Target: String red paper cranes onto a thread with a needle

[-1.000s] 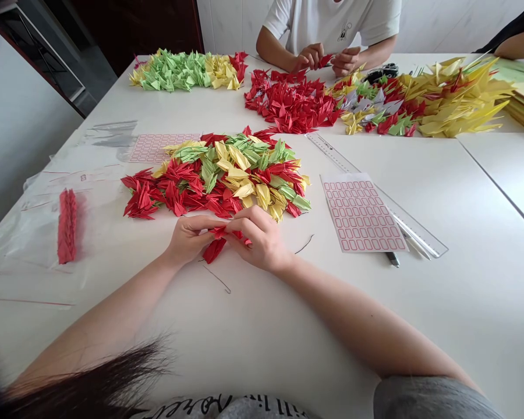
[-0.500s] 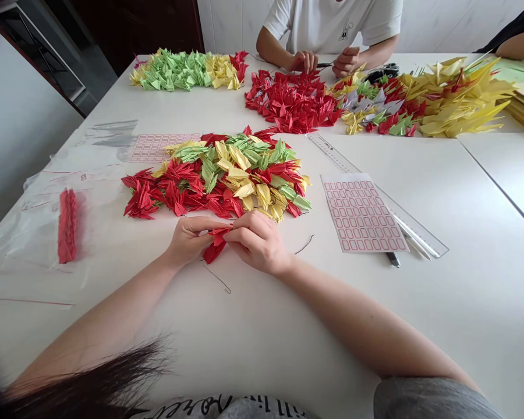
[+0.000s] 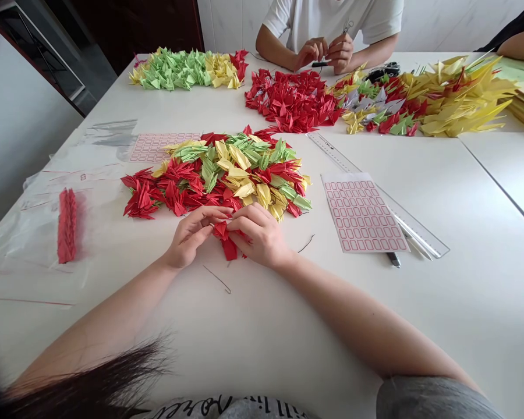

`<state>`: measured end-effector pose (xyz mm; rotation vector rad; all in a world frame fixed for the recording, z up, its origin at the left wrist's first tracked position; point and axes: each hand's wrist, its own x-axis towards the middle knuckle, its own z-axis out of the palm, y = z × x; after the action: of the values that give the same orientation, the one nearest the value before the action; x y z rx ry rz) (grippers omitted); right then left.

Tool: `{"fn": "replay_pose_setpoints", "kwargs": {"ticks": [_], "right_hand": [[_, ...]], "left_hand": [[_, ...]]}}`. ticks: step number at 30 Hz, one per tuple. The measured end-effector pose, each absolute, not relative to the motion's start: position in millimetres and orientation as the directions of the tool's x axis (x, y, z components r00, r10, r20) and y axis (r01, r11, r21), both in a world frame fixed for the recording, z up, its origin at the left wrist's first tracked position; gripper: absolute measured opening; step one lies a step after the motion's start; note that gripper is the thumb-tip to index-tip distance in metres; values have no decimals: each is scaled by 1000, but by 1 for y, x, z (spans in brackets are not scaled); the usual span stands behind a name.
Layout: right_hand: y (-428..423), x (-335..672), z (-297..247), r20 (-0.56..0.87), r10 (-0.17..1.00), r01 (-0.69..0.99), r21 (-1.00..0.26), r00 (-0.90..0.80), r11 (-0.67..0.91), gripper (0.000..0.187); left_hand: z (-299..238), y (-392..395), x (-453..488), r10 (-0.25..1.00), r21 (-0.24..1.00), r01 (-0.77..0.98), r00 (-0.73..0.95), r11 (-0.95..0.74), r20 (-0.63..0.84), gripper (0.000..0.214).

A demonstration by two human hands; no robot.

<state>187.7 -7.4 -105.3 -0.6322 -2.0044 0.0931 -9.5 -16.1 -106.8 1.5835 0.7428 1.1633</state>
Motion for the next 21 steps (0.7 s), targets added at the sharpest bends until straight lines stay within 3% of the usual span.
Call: {"fn": "replay_pose_setpoints", "kwargs": {"ticks": [3,7,14,21], "right_hand": [[-6,188,-108,759,532,418,-374,-375,828,14],[-7,188,-109,736,572,453,-398,-361,798,12],[-8,186,-110,762,524,465,-332,-382,821,15],[-8,184,-110,786,476,413,-312,-393,856,19]], "left_hand": [[-105,-19,-9,865,920,8,344,-391,365,27],[-105,-21,-6,895,939,51,325,-340,306,27],[-106,-21,-5,939,973,25,269,-228,214,28],[-106,-23,-5,917,943,76,270,-325,294,28]]}}
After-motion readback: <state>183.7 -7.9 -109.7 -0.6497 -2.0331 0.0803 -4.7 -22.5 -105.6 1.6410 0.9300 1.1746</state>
